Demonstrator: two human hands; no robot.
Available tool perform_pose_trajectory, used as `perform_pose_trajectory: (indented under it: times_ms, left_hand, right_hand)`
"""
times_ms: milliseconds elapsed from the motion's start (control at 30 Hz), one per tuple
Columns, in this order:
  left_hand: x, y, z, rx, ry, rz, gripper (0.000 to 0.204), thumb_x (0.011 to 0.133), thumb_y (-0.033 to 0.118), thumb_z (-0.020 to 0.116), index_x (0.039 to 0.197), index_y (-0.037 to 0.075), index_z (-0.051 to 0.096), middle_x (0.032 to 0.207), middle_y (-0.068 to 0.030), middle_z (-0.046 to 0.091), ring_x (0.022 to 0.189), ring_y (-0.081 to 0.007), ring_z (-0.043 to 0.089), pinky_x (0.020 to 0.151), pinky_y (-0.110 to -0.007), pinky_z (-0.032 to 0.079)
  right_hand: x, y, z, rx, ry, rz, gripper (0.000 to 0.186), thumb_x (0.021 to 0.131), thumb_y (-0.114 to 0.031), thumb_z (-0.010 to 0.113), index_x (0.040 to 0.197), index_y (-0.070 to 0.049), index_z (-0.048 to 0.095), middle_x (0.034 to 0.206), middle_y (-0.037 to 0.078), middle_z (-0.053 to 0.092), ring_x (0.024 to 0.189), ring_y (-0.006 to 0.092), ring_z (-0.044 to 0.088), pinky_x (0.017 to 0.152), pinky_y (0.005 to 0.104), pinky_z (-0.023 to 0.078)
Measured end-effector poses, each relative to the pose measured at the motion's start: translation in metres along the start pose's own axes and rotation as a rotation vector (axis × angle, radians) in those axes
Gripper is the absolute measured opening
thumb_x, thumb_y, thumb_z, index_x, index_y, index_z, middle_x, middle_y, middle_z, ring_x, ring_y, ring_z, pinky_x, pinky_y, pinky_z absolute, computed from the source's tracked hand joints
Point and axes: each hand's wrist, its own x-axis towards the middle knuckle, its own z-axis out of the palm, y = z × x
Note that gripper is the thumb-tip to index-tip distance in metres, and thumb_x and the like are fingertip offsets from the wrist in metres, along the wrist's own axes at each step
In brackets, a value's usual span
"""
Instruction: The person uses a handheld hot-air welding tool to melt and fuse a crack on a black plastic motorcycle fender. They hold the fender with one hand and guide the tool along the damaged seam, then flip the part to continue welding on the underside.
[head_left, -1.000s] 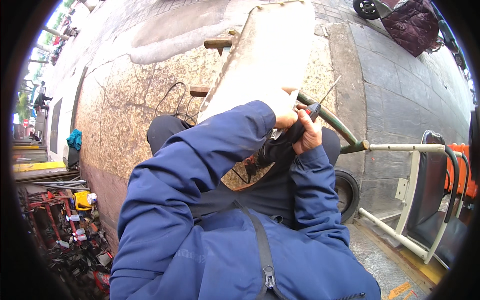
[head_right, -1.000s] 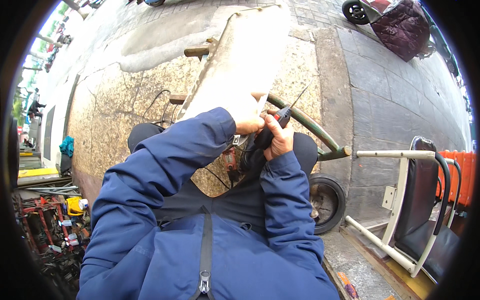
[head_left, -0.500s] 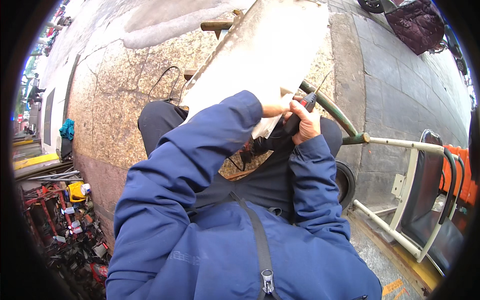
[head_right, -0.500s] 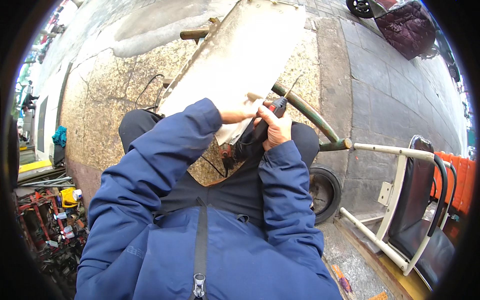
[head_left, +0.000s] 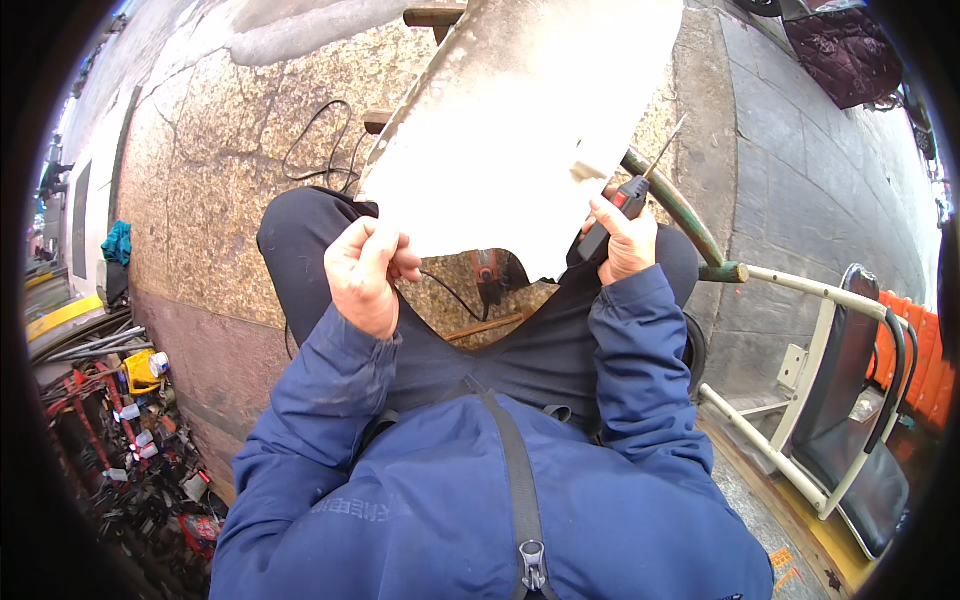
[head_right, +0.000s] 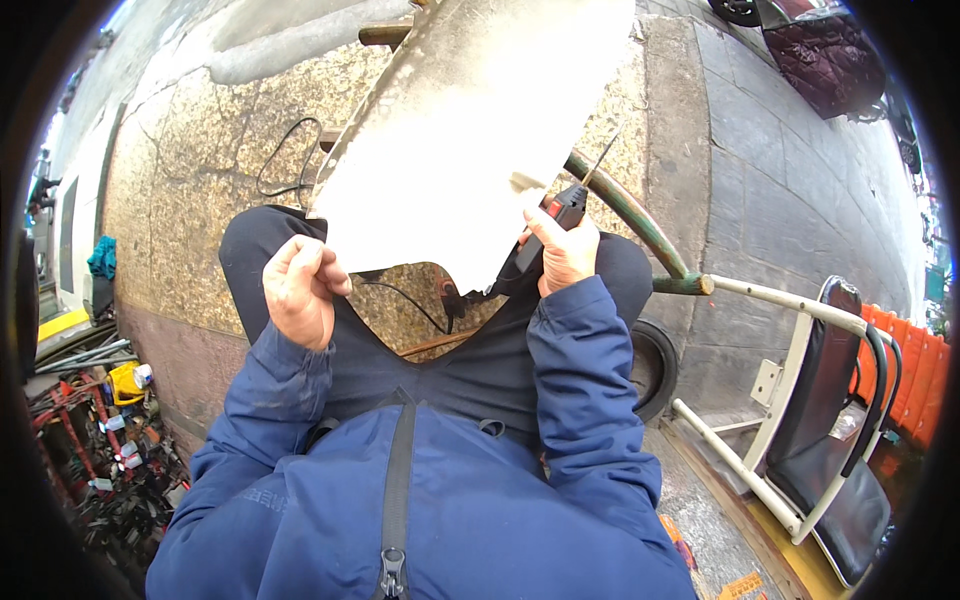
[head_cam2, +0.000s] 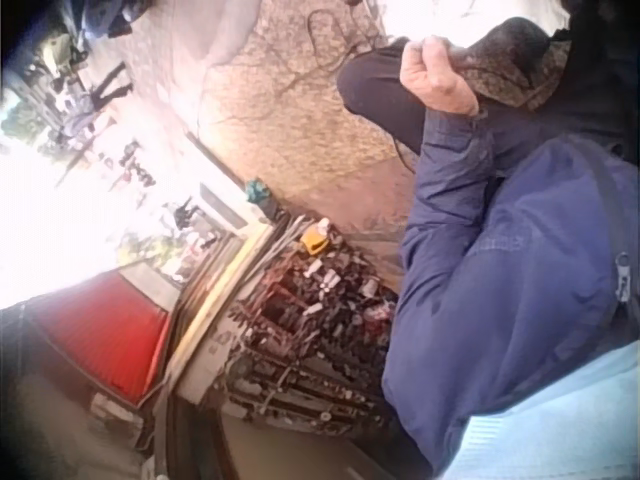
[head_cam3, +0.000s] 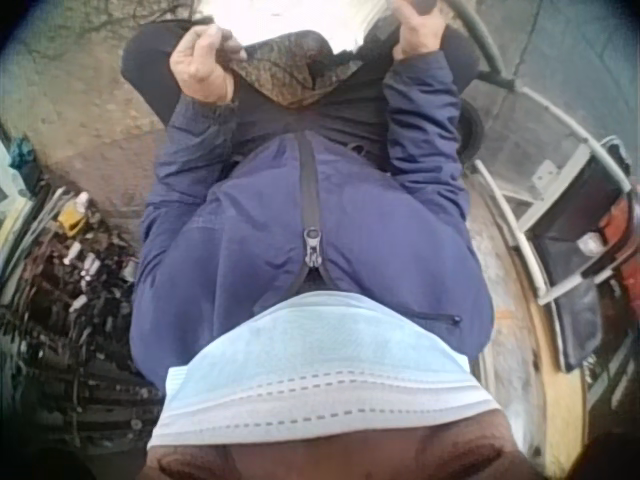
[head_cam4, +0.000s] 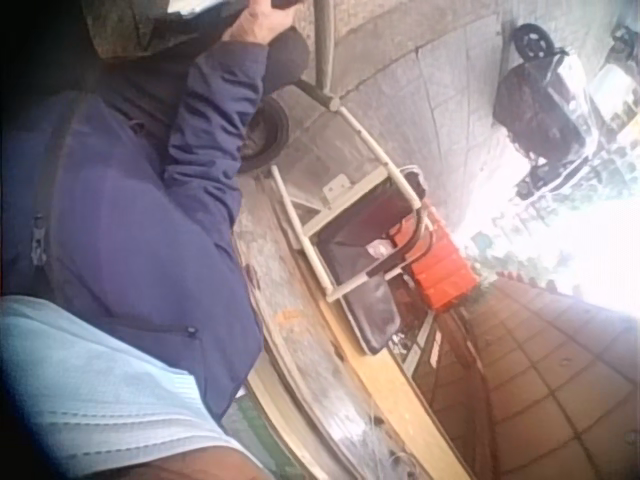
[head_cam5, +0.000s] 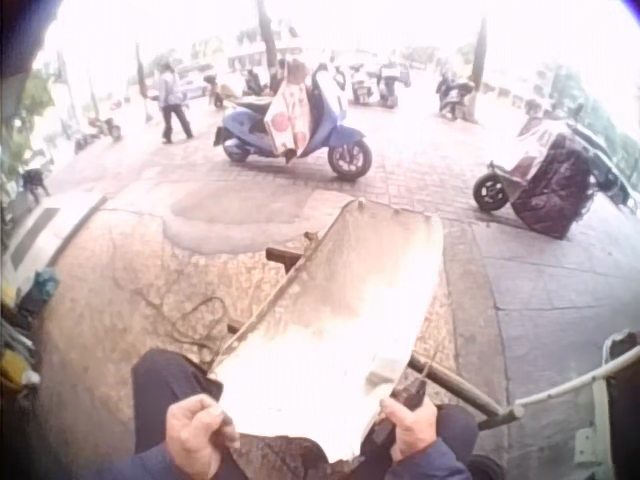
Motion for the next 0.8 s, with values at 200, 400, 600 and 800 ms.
perform_pose_trajectory:
  times_ms: [200, 400, 600, 800]
  left_hand:
    - [-0.016, -0.009, -0.008, -0.087, -0.129, -0.196, 0.028, 0.097, 0.021, 0.060, 0.082, -0.001, 0.065, 0.064, -0.0093, 0.064, 0.051, -0.0136, 0.059, 0.049, -0.025, 0.049]
    - [-0.017, -0.038, -0.008, -0.344, -0.193, -0.654, 0.055, 0.099, 0.047, 0.054, 0.125, -0.001, 0.059, 0.113, -0.0204, 0.068, 0.096, -0.0286, 0.069, 0.083, -0.042, 0.058]
    - [0.001, -0.048, 0.009, -0.704, -0.118, -0.546, 0.055, 0.096, 0.039, 0.059, 0.138, 0.005, 0.049, 0.135, -0.0180, 0.056, 0.124, -0.0358, 0.054, 0.107, -0.056, 0.044]
    - [0.017, -0.057, 0.021, -0.613, -0.004, -0.385, 0.044, 0.088, 0.019, 0.061, 0.130, 0.006, 0.055, 0.123, -0.0135, 0.062, 0.115, -0.0307, 0.059, 0.104, -0.054, 0.044]
  right_hand:
    - [0.002, 0.002, 0.003, -0.022, 0.009, -0.012, 0.034, 0.078, 0.001, 0.082, 0.108, -0.001, 0.066, 0.097, 0.004, 0.068, 0.086, 0.0161, 0.065, 0.083, 0.0307, 0.052]
    - [0.004, 0.004, 0.001, -0.095, -0.008, 0.000, 0.039, 0.080, -0.002, 0.082, 0.114, 0.001, 0.065, 0.102, 0.007, 0.070, 0.091, 0.0201, 0.068, 0.086, 0.0351, 0.054]
    - [0.001, 0.004, 0.005, -0.110, -0.003, -0.017, 0.032, 0.077, 0.002, 0.084, 0.102, -0.003, 0.065, 0.093, 0.001, 0.066, 0.082, 0.0135, 0.063, 0.079, 0.0289, 0.052]
    - [0.001, 0.000, 0.005, -0.194, -0.090, -0.033, 0.028, 0.079, -0.001, 0.083, 0.100, -0.003, 0.064, 0.089, 0.002, 0.065, 0.077, 0.0138, 0.063, 0.074, 0.0295, 0.052]
